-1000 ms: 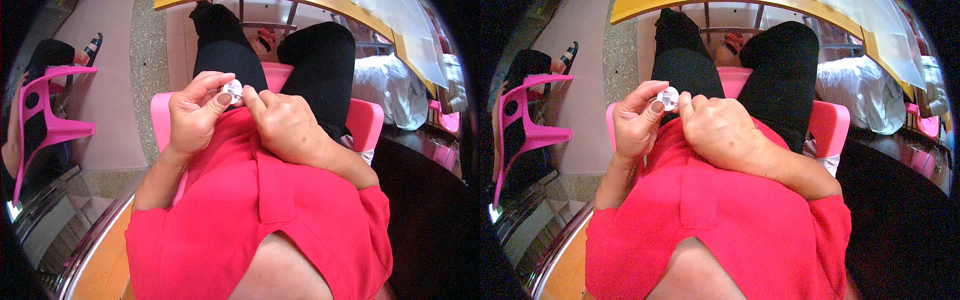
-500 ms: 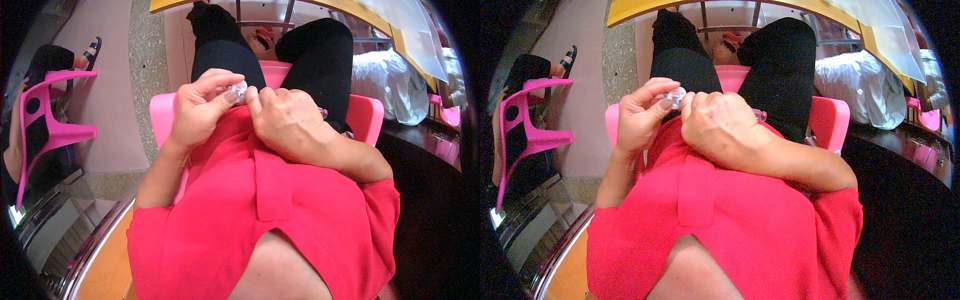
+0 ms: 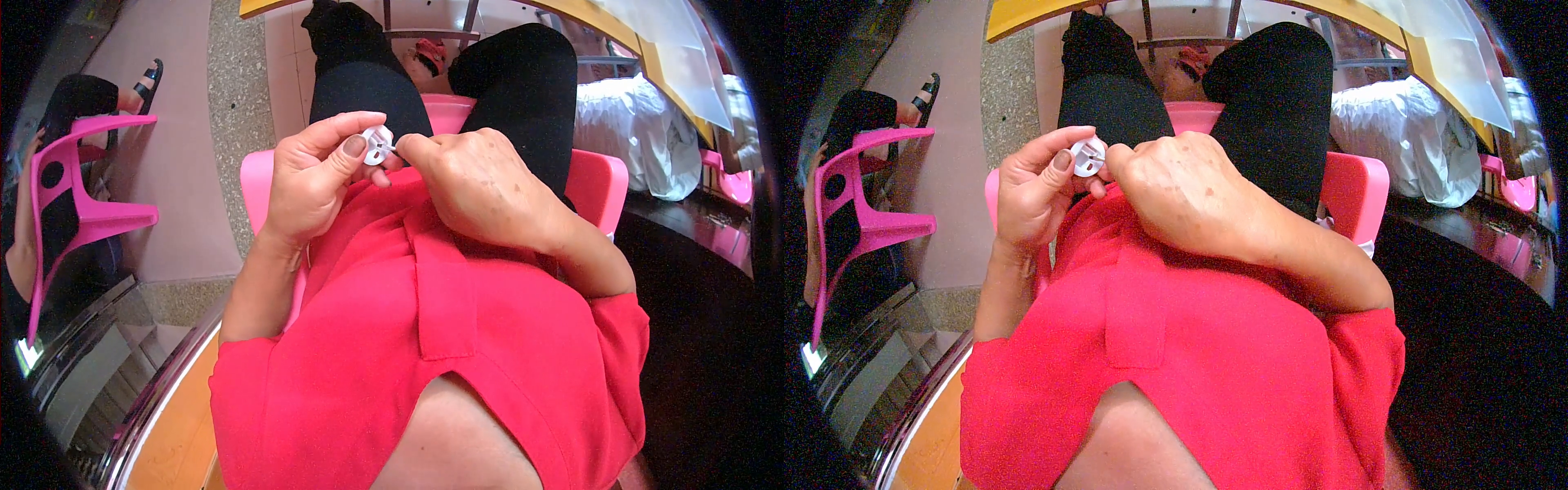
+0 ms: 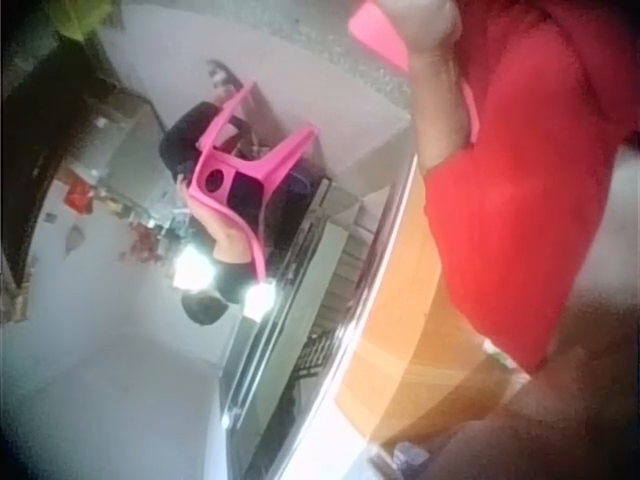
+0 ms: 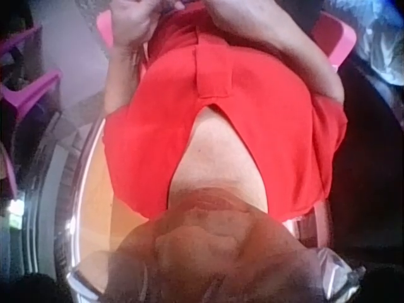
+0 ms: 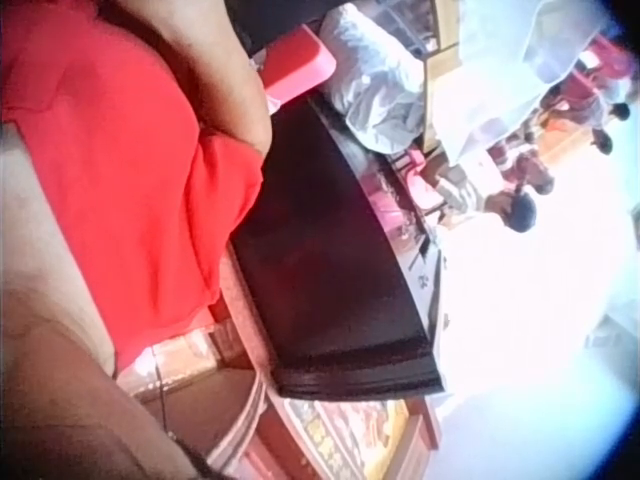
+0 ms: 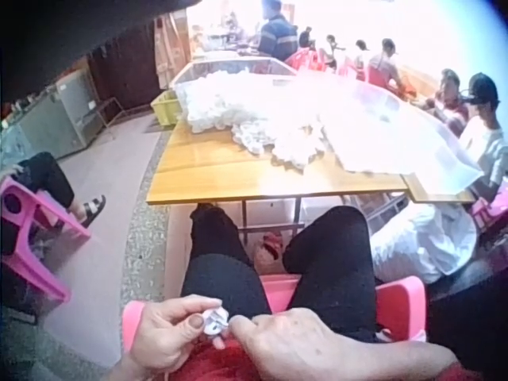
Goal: The person assembles plastic components by inserting a small metal pin into a white plastic base using a tool, then places the finished piece into a container and retrieves a new base to repeat the process.
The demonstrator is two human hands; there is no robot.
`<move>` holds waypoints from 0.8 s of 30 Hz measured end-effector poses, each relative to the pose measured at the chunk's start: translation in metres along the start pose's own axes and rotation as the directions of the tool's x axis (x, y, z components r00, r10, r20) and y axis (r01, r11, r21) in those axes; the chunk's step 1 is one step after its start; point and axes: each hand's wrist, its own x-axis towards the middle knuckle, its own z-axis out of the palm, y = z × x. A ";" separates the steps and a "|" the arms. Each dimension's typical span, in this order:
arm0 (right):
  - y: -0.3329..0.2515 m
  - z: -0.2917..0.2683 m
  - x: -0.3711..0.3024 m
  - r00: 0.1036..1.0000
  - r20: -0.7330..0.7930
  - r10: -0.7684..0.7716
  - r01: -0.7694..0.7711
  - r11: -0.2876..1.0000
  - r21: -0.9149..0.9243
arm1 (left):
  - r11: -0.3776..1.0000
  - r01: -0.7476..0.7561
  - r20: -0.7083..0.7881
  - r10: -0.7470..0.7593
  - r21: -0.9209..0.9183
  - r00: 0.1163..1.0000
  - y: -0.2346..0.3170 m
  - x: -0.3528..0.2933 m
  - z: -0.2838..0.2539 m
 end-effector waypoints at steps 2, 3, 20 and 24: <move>-0.002 -0.002 0.000 0.999 0.035 0.007 -0.007 1.000 -0.006 | 1.000 0.011 0.013 -0.011 0.010 1.000 0.000 0.000 0.001; -0.003 -0.003 0.001 0.997 0.070 0.013 -0.012 1.000 -0.012 | 1.000 0.011 0.012 -0.011 0.010 1.000 -0.001 0.000 0.002; -0.008 0.004 0.001 0.980 0.144 -0.140 0.180 0.931 -0.319 | 0.957 -0.020 -0.066 0.041 0.289 0.997 -0.010 -0.001 0.009; -0.011 0.003 0.000 0.964 0.226 -0.138 0.227 0.871 -0.436 | 0.942 0.047 -0.077 -0.022 0.332 0.997 -0.010 0.000 0.009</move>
